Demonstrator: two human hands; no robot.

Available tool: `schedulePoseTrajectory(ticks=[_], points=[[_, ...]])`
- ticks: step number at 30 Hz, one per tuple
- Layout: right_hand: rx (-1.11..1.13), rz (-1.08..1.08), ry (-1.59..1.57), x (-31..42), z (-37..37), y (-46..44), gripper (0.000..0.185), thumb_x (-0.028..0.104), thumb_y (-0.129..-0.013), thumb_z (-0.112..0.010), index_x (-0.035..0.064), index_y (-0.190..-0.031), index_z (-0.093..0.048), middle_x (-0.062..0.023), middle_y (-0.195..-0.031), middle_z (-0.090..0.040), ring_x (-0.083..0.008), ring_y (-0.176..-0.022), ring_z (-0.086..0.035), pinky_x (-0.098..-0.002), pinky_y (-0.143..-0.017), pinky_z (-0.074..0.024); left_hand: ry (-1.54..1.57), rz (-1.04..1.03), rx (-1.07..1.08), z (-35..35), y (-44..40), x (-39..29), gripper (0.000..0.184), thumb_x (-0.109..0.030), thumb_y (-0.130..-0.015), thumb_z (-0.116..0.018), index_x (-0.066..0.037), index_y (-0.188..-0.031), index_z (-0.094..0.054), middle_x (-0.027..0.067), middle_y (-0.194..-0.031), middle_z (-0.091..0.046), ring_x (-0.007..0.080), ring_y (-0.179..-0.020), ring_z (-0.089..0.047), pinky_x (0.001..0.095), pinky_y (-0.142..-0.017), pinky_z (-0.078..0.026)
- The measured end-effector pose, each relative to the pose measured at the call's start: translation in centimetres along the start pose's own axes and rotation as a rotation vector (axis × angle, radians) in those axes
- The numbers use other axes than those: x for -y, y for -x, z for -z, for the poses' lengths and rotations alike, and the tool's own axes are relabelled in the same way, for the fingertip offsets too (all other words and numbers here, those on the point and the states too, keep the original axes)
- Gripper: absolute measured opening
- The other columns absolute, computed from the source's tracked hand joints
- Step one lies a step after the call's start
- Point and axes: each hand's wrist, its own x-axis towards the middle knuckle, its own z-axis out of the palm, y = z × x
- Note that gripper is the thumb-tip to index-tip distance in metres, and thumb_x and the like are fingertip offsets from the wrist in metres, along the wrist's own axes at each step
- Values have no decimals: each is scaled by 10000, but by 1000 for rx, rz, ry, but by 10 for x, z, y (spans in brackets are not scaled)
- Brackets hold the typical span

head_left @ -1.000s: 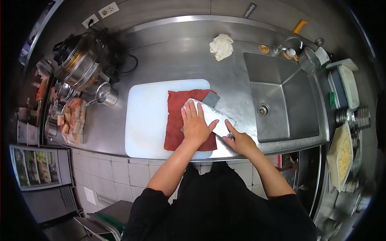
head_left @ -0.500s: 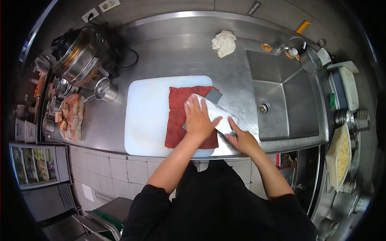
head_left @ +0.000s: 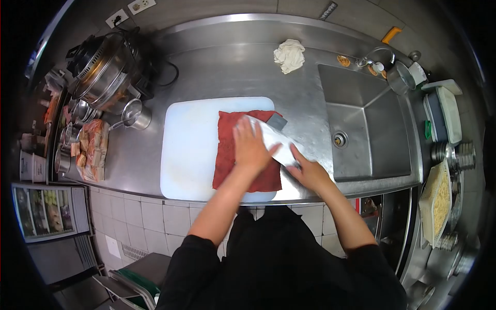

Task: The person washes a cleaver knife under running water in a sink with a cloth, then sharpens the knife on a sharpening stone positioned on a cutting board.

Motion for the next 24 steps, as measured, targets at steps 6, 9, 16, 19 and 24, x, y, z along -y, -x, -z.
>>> schedulePoseTrajectory(ticks=[6, 9, 16, 19, 24], points=[[24, 8, 83, 47, 10, -78, 757, 571, -956, -545, 325, -1608, -249, -212, -1038, -731, -416, -991, -699, -491, -881, -540, 59, 80, -77, 4, -56, 63, 1032, -701, -862, -609, 97, -1482, -400, 346, -1565, -324, 456, -1492, -266, 544, -1224, -191], [41, -35, 35, 19, 7, -18, 779, 558, -945, -587, 334, -1609, -246, -208, -990, -736, -424, -939, -708, -487, -853, -548, -30, 16, -103, 3, -14, 14, 1014, -685, -873, -606, 85, -1497, -391, 353, -1574, -295, 474, -1500, -230, 565, -1225, -156], [46, -11, 40, 29, 13, -27, 754, 544, -957, -574, 293, -1603, -277, -228, -1016, -730, -426, -957, -702, -490, -855, -544, -12, 48, -86, -1, -24, 24, 998, -707, -887, -566, 67, -1495, -404, 322, -1597, -286, 446, -1516, -224, 547, -1228, -162], [11, 46, 53, 40, 10, -76, 733, 571, -968, -537, 319, -1602, -267, -236, -1034, -723, -428, -988, -694, -491, -883, -537, -7, 92, -48, 5, -51, 51, 984, -698, -895, -561, 67, -1493, -402, 329, -1591, -291, 449, -1504, -249, 544, -1221, -189], [10, -1, 2, -2, -1, 8, 770, 539, -956, -594, 325, -1610, -251, -215, -950, -736, -421, -919, -711, -477, -833, -550, -107, -20, -63, 2, 3, -3, 994, -717, -912, -507, 68, -1510, -391, 328, -1582, -308, 467, -1504, -225, 597, -1216, -133]])
